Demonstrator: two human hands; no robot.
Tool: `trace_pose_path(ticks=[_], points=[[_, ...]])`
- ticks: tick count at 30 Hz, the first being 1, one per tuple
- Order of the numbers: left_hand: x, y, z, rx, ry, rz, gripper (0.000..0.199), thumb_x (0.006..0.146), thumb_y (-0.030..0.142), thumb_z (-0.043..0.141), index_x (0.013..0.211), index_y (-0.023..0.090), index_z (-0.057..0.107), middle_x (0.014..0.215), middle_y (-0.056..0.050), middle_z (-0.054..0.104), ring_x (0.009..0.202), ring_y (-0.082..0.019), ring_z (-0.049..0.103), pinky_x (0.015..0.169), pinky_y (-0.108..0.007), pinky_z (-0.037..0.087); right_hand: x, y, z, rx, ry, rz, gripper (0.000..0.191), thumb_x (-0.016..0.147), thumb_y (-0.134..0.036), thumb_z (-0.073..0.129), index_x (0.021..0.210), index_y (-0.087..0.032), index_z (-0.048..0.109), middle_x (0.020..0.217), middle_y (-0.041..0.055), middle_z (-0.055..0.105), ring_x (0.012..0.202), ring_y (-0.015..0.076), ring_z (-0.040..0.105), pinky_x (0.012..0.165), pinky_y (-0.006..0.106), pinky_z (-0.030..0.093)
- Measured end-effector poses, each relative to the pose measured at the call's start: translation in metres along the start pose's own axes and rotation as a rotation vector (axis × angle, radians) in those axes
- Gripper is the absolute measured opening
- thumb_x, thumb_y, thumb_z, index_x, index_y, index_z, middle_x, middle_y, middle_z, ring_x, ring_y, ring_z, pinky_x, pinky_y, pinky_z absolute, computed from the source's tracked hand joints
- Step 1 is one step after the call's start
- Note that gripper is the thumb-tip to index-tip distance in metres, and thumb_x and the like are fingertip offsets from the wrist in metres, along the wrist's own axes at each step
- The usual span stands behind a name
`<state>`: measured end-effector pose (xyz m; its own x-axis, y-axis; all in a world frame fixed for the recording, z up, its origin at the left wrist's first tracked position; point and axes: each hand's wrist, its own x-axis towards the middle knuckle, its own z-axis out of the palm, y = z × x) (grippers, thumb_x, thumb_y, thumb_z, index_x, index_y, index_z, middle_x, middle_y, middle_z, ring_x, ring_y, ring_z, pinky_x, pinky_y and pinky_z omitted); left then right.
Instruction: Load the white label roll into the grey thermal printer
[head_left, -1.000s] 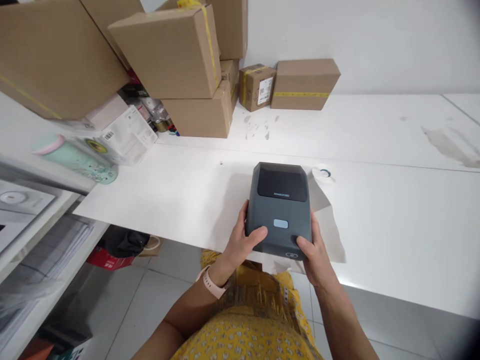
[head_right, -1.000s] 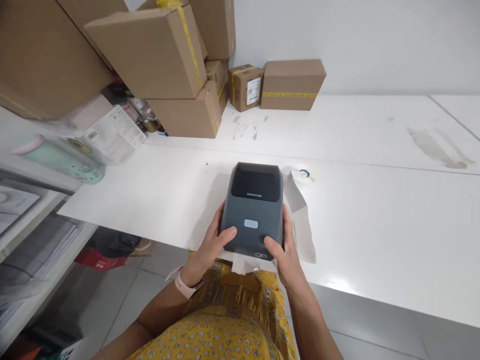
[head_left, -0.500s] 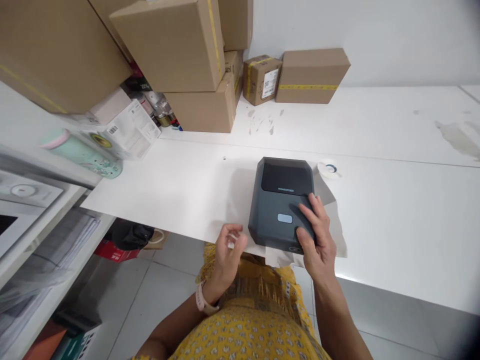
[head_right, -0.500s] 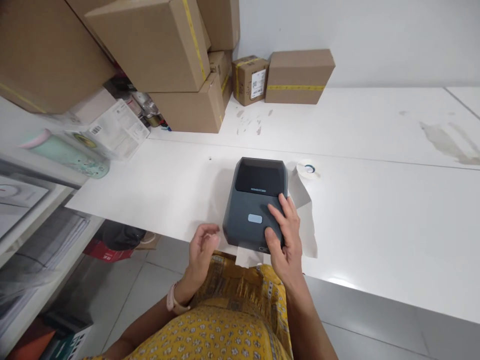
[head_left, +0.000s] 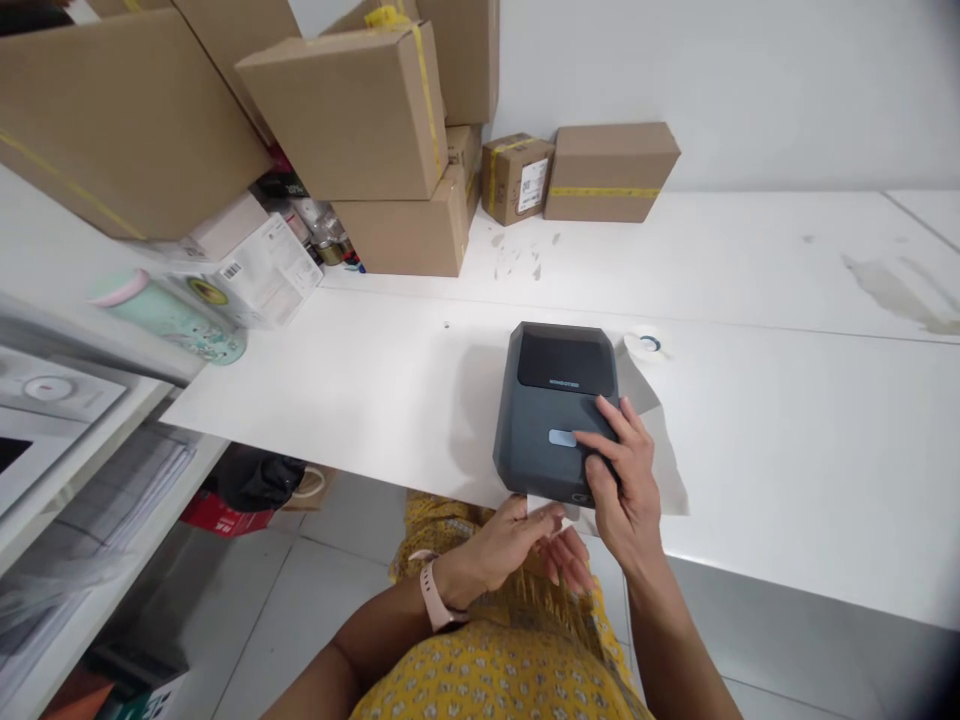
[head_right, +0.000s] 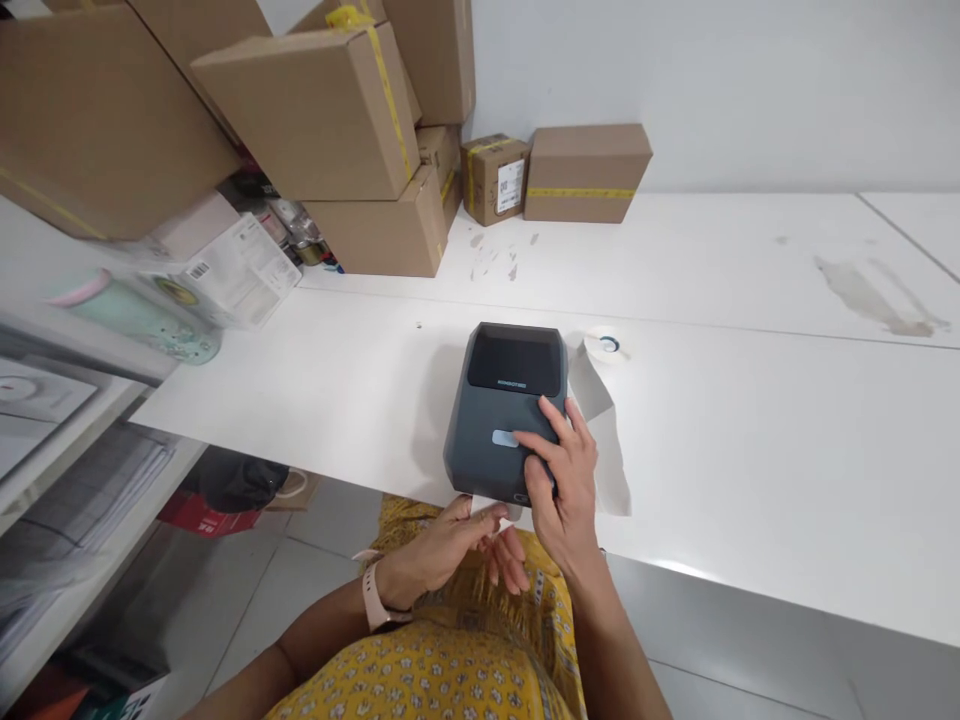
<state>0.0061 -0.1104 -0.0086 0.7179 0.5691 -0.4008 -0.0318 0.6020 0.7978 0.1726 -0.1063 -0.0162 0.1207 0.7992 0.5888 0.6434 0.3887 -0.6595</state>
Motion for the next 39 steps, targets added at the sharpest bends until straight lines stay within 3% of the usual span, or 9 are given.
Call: trace_pose_path(ticks=[6,13,17,20,25,28,32,35,39], points=[[-0.010,0.002,-0.008,0.109,-0.026,-0.031,0.066,0.089,0.076,0.053,0.088,0.014,0.075,0.089,-0.014,0.079,0.069,-0.020,0.071,0.071,-0.034,0.056,0.001,-0.006,-0.005,-0.220,-0.026,-0.086,0.036,0.106,-0.038,0.039,0.121,-0.034,0.071,0.161,-0.0020,0.048,0.158,0.0355,0.028,0.126,0.068,0.012],[-0.018,-0.001,-0.028,0.170,0.049,-0.002,0.058,0.091,0.071,0.058,0.091,0.015,0.077,0.098,-0.013,0.080,0.078,-0.021,0.072,0.080,-0.035,0.057,0.014,-0.009,-0.007,-0.259,-0.087,-0.129,0.027,0.106,-0.027,0.044,0.102,-0.031,0.071,0.152,-0.0052,0.060,0.160,0.0300,0.025,0.127,0.065,0.000],[-0.025,-0.004,-0.035,0.244,0.126,0.108,0.051,0.091,0.065,0.063,0.091,0.016,0.076,0.092,-0.011,0.079,0.082,-0.021,0.071,0.079,-0.032,0.054,0.003,-0.002,-0.011,-0.159,-0.139,-0.076,0.029,0.105,-0.041,0.047,0.123,-0.031,0.067,0.165,0.0022,0.044,0.161,0.0353,0.020,0.126,0.069,0.013],[-0.034,-0.005,-0.040,0.281,0.239,0.219,0.050,0.097,0.060,0.056,0.081,0.017,0.075,0.080,-0.008,0.074,0.077,-0.019,0.068,0.077,-0.031,0.053,-0.014,0.003,-0.014,-0.025,-0.009,0.068,0.049,0.104,-0.049,0.045,0.149,-0.032,0.051,0.171,0.0074,0.032,0.159,0.0376,0.024,0.122,0.070,0.027],[-0.038,-0.001,-0.049,0.315,0.577,0.437,0.051,0.101,0.054,0.050,0.069,0.019,0.068,0.068,-0.003,0.065,0.068,-0.017,0.061,0.070,-0.030,0.049,-0.022,0.004,-0.012,0.145,0.164,0.192,0.067,0.103,-0.057,0.040,0.164,-0.032,0.028,0.174,0.0078,0.023,0.161,0.0352,0.020,0.127,0.069,0.021],[-0.030,0.007,-0.055,0.329,0.699,0.532,0.042,0.101,0.049,0.052,0.078,0.019,0.069,0.078,-0.004,0.068,0.075,-0.018,0.062,0.072,-0.030,0.050,-0.002,0.001,-0.014,0.139,0.093,0.112,0.076,0.102,-0.065,0.036,0.167,-0.032,0.016,0.176,0.0057,0.013,0.163,0.0355,0.011,0.128,0.068,0.017],[-0.013,0.023,-0.064,0.385,0.756,0.557,0.032,0.100,0.048,0.055,0.100,0.020,0.071,0.102,-0.008,0.072,0.091,-0.021,0.065,0.078,-0.032,0.053,0.044,-0.004,-0.023,0.093,0.027,0.005,0.077,0.103,-0.066,0.028,0.168,-0.032,0.004,0.177,0.0049,0.009,0.163,0.0355,0.010,0.129,0.066,0.018],[0.004,0.039,-0.071,0.483,0.782,0.573,0.031,0.099,0.044,0.057,0.118,0.022,0.066,0.123,-0.011,0.069,0.116,-0.026,0.063,0.092,-0.036,0.054,0.085,-0.006,-0.028,-0.036,0.048,-0.059,0.076,0.104,-0.062,0.032,0.168,-0.031,0.005,0.176,0.0078,0.014,0.161,0.0359,0.019,0.128,0.064,0.022],[0.034,0.059,-0.077,0.617,0.686,0.546,0.052,0.097,0.044,0.059,0.145,0.026,0.049,0.156,-0.013,0.050,0.141,-0.032,0.050,0.108,-0.044,0.049,0.150,0.002,-0.024,-0.159,0.115,-0.076,0.075,0.105,-0.058,0.035,0.167,-0.020,0.019,0.168,0.0183,0.033,0.154,0.0345,0.035,0.126,0.059,0.029]])
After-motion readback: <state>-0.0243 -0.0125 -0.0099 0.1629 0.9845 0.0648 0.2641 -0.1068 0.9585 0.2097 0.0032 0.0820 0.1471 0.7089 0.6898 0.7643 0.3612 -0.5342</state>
